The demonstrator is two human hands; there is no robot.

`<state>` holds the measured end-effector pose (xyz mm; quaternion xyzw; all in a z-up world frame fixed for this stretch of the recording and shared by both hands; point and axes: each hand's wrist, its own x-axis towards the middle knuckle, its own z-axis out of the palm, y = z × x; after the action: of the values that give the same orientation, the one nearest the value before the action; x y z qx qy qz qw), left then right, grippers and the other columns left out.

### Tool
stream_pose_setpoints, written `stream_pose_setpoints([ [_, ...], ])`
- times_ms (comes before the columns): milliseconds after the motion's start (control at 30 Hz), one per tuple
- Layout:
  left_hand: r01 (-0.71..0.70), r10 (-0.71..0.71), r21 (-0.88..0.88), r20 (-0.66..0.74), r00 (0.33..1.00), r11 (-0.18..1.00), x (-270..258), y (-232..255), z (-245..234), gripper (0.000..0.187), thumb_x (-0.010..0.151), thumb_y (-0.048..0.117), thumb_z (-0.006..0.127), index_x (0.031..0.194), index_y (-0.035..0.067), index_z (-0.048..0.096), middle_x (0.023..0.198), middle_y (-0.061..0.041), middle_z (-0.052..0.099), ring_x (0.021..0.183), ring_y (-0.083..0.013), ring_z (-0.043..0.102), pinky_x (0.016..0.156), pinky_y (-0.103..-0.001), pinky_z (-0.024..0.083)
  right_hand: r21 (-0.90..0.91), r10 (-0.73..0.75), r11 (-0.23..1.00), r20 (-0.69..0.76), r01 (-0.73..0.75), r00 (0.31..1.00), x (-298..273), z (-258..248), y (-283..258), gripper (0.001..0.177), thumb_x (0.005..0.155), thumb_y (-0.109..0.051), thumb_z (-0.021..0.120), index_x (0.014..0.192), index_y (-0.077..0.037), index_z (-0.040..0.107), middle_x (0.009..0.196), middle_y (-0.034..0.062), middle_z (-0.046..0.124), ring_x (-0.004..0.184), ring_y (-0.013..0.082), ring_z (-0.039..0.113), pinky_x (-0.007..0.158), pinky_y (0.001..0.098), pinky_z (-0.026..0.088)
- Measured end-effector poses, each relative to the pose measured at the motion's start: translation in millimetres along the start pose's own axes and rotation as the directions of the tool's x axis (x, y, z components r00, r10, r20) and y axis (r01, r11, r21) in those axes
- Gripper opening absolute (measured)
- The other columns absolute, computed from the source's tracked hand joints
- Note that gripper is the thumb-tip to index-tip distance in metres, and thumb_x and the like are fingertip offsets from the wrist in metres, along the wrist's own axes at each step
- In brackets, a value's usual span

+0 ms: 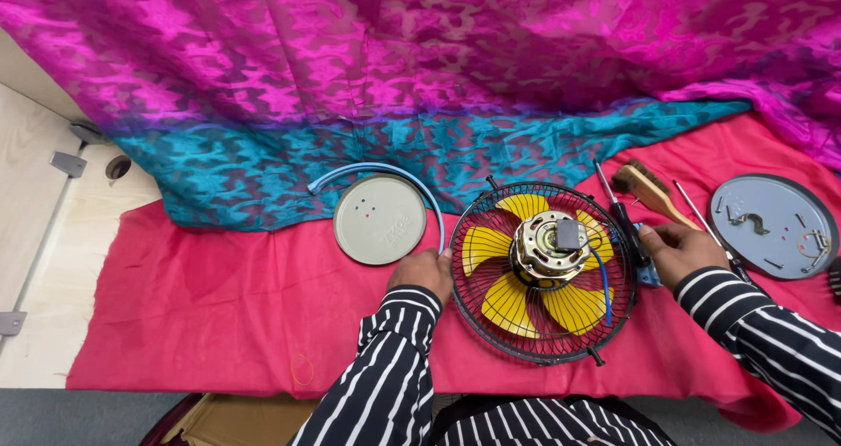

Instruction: The person reassembles an electric fan by securing the motor housing, attaching the fan blade, and fitting the front grille. They use a screwdriver to tighten components and align the parts by hand.

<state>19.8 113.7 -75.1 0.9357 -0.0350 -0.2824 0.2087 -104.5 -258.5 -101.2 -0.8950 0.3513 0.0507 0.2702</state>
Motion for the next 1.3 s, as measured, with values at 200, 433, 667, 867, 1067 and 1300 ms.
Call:
stream_pose_setpoints([
  [200,0.136,-0.129,-0.231,0.044,0.991,0.963,26,21,26,0.081,0.093,0.064,0.058,0.141,0.0,0.047,0.13,-0.031,0.059,0.122,-0.0445,0.059,0.105,-0.05,0.047,0.239,0.198,0.937,0.233,-0.253,0.952,-2,12,-24,0.072,0.095,-0.056,0.06,0.141,0.0,0.062,0.119,0.0265,0.074,0.102,0.0327,0.072,0.087,0.0419,0.058],
  [433,0.051,-0.055,-0.219,-0.012,0.998,0.974,57,14,31,0.084,0.087,0.064,0.063,0.134,-0.005,0.052,0.124,-0.031,0.065,0.119,-0.0439,0.064,0.103,-0.049,0.051,0.319,0.248,0.892,0.247,-0.32,0.937,5,22,-33,0.1,0.078,-0.041,0.086,0.155,0.003,0.039,0.129,0.0293,0.067,0.111,0.036,0.073,0.088,0.0434,0.059],
  [667,0.001,-0.003,-0.202,-0.01,1.0,0.979,72,21,30,0.08,0.089,0.063,0.064,0.128,-0.006,0.056,0.123,-0.031,0.066,0.118,-0.044,0.063,0.102,-0.048,0.051,0.317,0.179,0.922,0.16,-0.223,0.971,13,34,-20,0.094,0.076,-0.039,0.086,0.152,0.0,0.048,0.135,0.0265,0.067,0.115,0.0313,0.07,0.092,0.0393,0.057],
  [867,-0.04,0.016,-0.257,-0.097,0.995,0.966,67,10,29,0.061,0.095,0.056,0.06,0.124,0.003,0.062,0.115,-0.026,0.07,0.112,-0.0411,0.067,0.098,-0.048,0.052,0.433,0.179,0.863,0.22,-0.26,0.959,5,32,-10,0.077,0.083,-0.037,0.078,0.148,-0.004,0.052,0.128,0.0227,0.07,0.109,0.0285,0.072,0.086,0.0404,0.06],
  [1067,0.046,-0.068,-0.18,-0.116,0.991,0.983,41,-3,-8,0.035,0.094,0.031,0.065,0.119,0.007,0.068,0.107,-0.022,0.074,0.107,-0.0383,0.071,0.095,-0.048,0.055,0.313,0.179,0.935,-0.017,-0.165,0.984,-3,25,45,0.05,0.1,-0.035,0.067,0.136,-0.001,0.07,0.108,0.0192,0.078,0.096,0.0262,0.075,0.084,0.0365,0.057],
  [1300,0.075,-0.071,0.072,-0.06,0.996,0.995,23,10,-31,0.042,0.09,0.02,0.067,0.13,0.008,0.059,0.118,-0.02,0.07,0.111,-0.0354,0.069,0.092,-0.046,0.058,0.162,0.268,0.949,0.036,-0.271,0.963,4,31,112,0.062,0.087,-0.031,0.079,0.138,0.0,0.064,0.111,0.022,0.077,0.1,0.032,0.074,0.089,0.0402,0.056],
])
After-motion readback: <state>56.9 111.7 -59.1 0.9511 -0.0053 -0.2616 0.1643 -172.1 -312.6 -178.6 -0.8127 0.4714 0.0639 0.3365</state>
